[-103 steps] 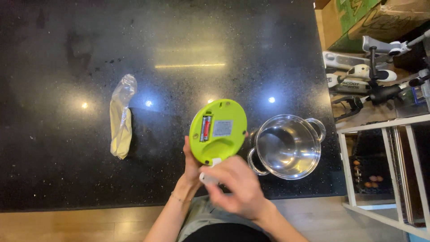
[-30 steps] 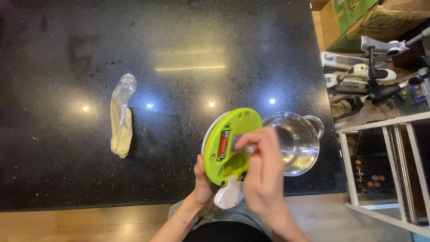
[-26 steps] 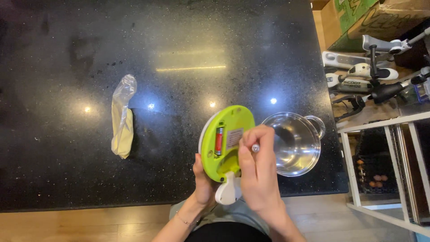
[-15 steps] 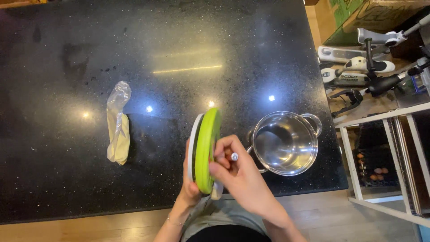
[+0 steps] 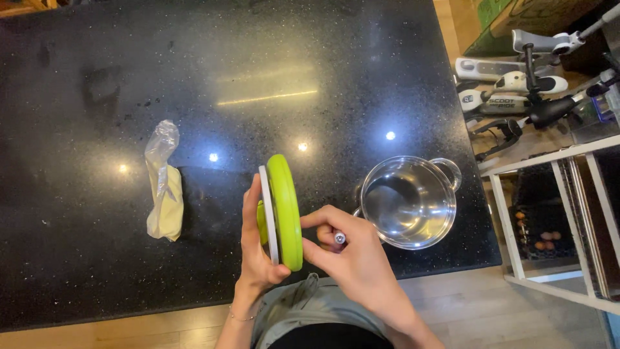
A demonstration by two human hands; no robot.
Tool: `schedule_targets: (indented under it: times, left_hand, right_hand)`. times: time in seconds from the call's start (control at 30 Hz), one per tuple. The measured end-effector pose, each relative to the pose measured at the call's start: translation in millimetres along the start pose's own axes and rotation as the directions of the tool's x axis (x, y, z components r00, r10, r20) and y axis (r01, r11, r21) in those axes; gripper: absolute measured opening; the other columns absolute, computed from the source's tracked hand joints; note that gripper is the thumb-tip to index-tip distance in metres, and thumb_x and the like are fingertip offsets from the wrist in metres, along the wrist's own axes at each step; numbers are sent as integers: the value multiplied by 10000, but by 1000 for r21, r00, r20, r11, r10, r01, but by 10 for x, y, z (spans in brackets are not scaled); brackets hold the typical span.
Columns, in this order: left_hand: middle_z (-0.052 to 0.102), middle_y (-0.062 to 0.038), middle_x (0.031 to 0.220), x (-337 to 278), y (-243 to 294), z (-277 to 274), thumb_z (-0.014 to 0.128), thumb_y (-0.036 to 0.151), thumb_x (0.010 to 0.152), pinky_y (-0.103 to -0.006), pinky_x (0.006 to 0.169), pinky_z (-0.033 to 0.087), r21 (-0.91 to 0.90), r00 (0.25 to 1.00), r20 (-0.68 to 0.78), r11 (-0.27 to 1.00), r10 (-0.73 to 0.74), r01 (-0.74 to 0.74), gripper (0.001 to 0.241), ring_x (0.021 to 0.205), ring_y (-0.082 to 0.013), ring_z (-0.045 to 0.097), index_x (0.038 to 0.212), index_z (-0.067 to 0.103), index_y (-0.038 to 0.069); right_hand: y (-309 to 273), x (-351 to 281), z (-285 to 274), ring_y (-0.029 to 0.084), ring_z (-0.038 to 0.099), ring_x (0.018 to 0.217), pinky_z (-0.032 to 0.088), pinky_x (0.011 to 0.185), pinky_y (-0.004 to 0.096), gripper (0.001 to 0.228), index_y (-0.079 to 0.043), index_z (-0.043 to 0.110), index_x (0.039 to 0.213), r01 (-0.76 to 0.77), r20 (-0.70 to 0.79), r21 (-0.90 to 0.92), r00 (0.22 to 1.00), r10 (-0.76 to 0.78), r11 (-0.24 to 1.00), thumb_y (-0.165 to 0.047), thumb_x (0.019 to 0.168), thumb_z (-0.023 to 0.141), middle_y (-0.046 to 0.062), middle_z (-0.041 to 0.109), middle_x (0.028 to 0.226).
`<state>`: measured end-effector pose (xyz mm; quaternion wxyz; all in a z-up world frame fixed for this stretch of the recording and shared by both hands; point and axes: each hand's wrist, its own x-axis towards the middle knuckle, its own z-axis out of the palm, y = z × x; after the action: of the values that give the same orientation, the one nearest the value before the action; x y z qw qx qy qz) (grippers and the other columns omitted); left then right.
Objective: Prepare a kitchen scale by checking and adjusting its batteries.
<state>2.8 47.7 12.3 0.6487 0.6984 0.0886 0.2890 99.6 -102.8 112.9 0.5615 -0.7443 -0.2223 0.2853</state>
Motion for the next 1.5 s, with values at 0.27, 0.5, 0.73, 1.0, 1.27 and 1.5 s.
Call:
schedule_targets:
  times: [0.27,0.5,0.73,1.0,1.27,1.5]
  left_hand:
    - [345,-163,1632,-208,-192,-33,708,934,631,-414,1169,389,-108,992,-83,991,-92,83,1470,1426,-265,451,1626,172,-6]
    - [450,-159,1496,-612,-789,-59,667,954,568,-446,1130,421,-313,949,-97,915,-299,256,1460,1348,-277,488,1595,267,-4]
    - [544,-210,1413,-524,-764,71,700,896,619,-493,1089,448,-705,896,144,592,-419,391,1366,1265,-337,569,1535,344,-53]
    - [518,-157,1497,84,11,32,746,888,615,-403,1124,450,-190,978,75,960,-194,205,1418,1331,-264,557,1632,270,23]
    - [435,-158,1556,180,-8,6,732,863,677,-451,1224,395,86,997,-4,993,-74,74,1322,1467,-298,467,1627,336,32]
    - [437,-149,1558,102,-173,20,719,862,690,-454,1225,387,116,997,-51,991,-60,66,1298,1469,-300,461,1627,338,49]
  right_hand:
    - [-40,-9,127,-2,340,589,285,525,200,196,-30,787,979,-19,32,123,999,15,992,-78,794,831,-105,377,613]
    - [-38,-15,161,4,294,576,260,523,207,181,-43,741,965,-74,29,219,997,69,973,-101,819,830,-107,332,608]
    - [234,173,160,12,309,618,285,570,202,272,-38,612,879,-22,76,318,997,-3,948,-62,806,873,-102,328,662]
    - [-3,201,-51,32,311,583,297,518,233,200,-37,663,971,-89,68,86,994,83,992,-80,818,783,-76,317,616]
    - [203,231,107,47,377,568,354,498,266,184,-9,709,1043,-9,-108,-61,994,2,998,-120,895,716,-24,411,585]
    - [182,257,110,63,383,526,343,471,291,171,-10,731,1017,7,-73,-97,997,-14,995,-143,914,697,15,431,539]
